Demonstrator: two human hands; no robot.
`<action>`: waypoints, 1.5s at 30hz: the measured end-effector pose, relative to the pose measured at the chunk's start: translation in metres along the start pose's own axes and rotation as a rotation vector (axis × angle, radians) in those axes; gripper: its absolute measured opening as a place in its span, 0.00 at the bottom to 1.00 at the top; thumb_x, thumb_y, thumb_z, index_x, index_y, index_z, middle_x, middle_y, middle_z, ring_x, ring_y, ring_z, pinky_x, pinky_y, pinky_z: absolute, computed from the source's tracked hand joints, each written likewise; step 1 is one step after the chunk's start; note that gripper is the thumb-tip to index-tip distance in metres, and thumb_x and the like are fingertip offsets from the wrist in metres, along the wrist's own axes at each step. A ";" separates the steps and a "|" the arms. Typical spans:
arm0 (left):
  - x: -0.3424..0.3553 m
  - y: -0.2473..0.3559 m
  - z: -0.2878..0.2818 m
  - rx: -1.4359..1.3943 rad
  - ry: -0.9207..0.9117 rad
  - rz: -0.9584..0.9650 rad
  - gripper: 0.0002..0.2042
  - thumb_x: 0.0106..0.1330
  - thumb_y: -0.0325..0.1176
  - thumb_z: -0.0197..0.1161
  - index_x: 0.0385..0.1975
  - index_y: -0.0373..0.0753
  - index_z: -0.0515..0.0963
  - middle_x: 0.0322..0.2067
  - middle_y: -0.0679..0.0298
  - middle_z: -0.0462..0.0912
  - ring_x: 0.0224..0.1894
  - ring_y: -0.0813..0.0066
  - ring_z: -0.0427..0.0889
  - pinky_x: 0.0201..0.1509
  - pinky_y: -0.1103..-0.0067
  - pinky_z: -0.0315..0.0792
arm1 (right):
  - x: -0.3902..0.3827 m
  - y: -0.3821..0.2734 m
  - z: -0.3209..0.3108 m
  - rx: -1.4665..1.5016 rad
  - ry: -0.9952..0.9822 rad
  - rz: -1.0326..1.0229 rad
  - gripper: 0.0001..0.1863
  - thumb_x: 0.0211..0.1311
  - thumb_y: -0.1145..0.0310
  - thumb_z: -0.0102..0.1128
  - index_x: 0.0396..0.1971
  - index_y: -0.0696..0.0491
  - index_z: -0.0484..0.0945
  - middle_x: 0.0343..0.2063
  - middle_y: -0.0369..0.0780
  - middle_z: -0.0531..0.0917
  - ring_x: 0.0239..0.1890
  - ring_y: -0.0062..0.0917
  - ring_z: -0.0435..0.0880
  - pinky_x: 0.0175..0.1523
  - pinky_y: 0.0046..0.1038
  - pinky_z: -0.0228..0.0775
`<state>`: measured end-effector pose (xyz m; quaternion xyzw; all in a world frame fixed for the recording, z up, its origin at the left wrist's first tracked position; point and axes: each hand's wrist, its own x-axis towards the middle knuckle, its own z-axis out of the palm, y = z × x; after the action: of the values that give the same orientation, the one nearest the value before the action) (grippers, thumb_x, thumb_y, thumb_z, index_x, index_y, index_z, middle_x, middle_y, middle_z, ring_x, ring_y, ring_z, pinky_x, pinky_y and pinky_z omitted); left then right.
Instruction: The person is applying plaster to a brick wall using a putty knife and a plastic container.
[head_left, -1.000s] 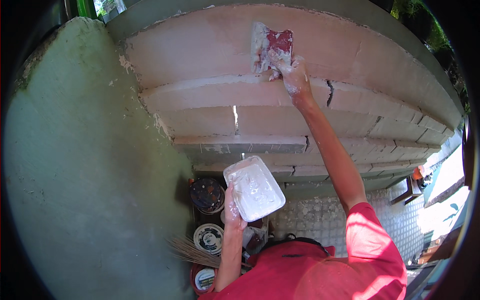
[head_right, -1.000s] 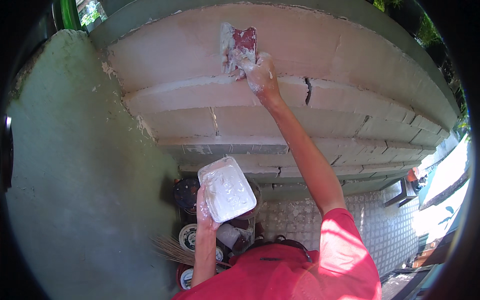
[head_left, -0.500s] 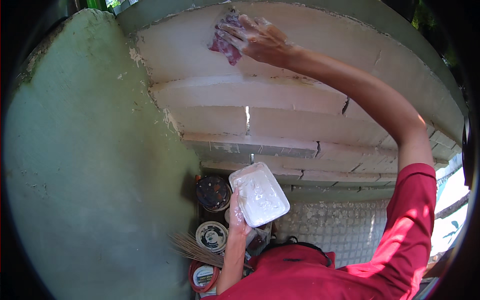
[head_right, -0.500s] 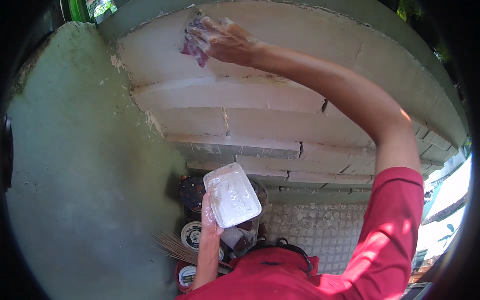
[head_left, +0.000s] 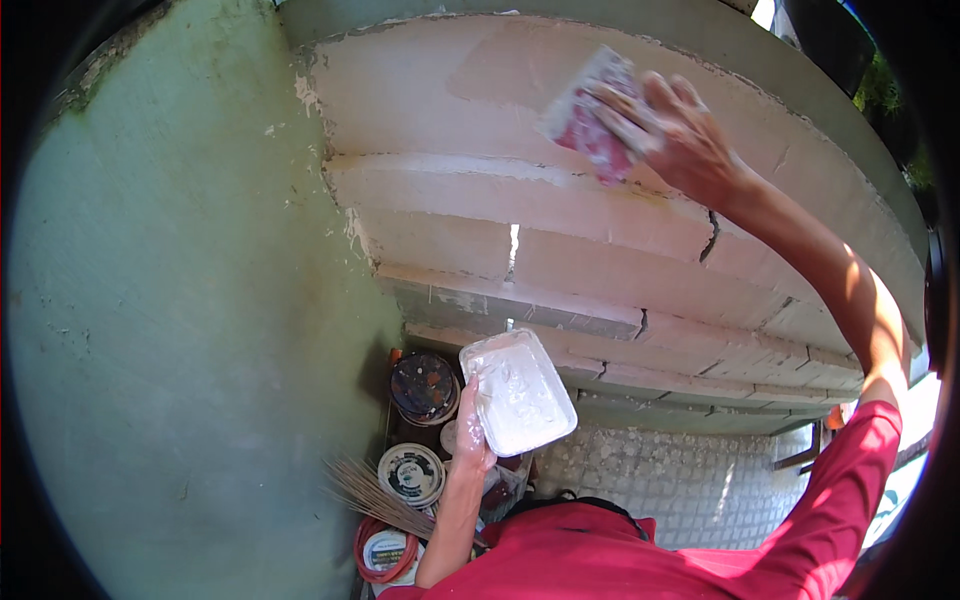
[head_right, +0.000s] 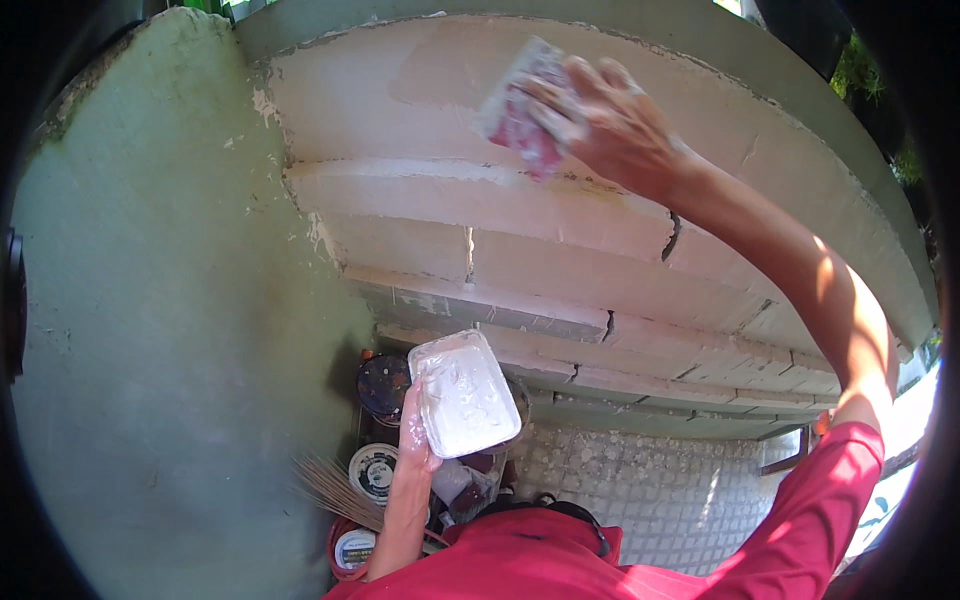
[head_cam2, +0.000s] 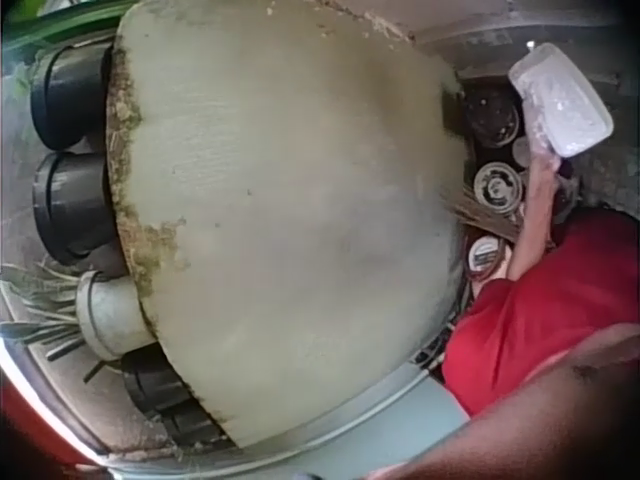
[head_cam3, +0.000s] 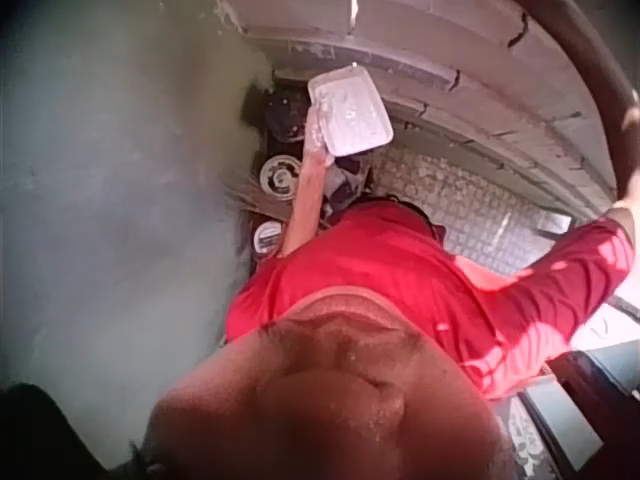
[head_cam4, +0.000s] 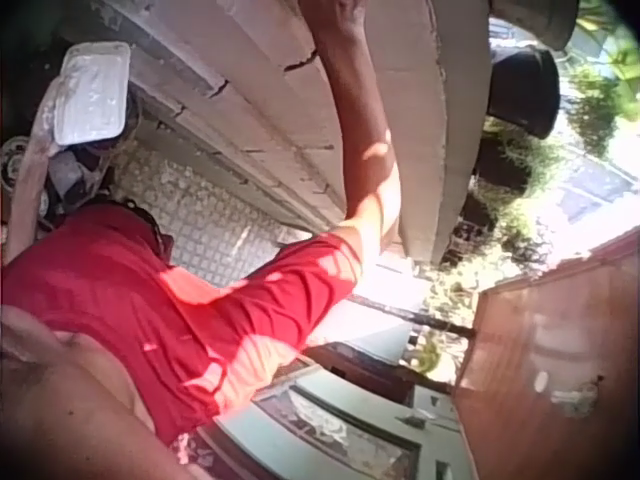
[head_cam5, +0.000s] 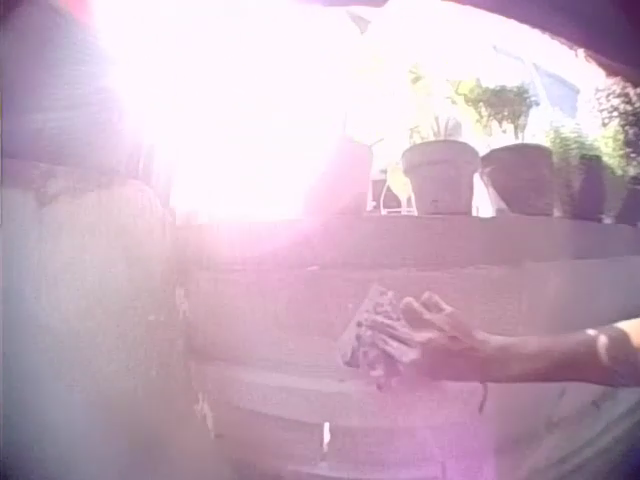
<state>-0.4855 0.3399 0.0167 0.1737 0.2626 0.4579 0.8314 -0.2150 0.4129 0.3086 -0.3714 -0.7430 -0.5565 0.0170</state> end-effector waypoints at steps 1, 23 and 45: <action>0.000 -0.002 0.003 0.003 -0.007 -0.003 0.27 0.69 0.50 0.44 0.60 0.37 0.61 0.55 0.58 0.72 0.55 0.66 0.74 0.58 0.71 0.70 | 0.016 0.002 0.012 -0.045 0.087 -0.054 0.18 0.51 0.68 0.58 0.44 0.52 0.80 0.54 0.35 0.76 0.53 0.31 0.70 0.51 0.32 0.66; -0.012 -0.007 -0.001 0.008 -0.006 0.059 0.28 0.68 0.51 0.46 0.61 0.36 0.61 0.56 0.57 0.71 0.56 0.66 0.73 0.59 0.72 0.69 | -0.049 -0.025 -0.004 0.197 0.004 0.243 0.18 0.53 0.78 0.51 0.46 0.60 0.75 0.41 0.47 0.80 0.40 0.38 0.74 0.43 0.38 0.64; -0.011 -0.006 -0.013 0.023 0.009 0.036 0.27 0.69 0.50 0.46 0.60 0.36 0.61 0.55 0.58 0.72 0.54 0.66 0.75 0.58 0.72 0.70 | -0.076 -0.076 0.033 0.358 0.406 1.313 0.16 0.53 0.65 0.62 0.10 0.56 0.76 0.08 0.46 0.74 0.14 0.38 0.76 0.23 0.39 0.63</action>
<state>-0.4942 0.3284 0.0058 0.1858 0.2686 0.4706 0.8197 -0.1907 0.3919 0.2007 -0.6229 -0.4278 -0.3587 0.5479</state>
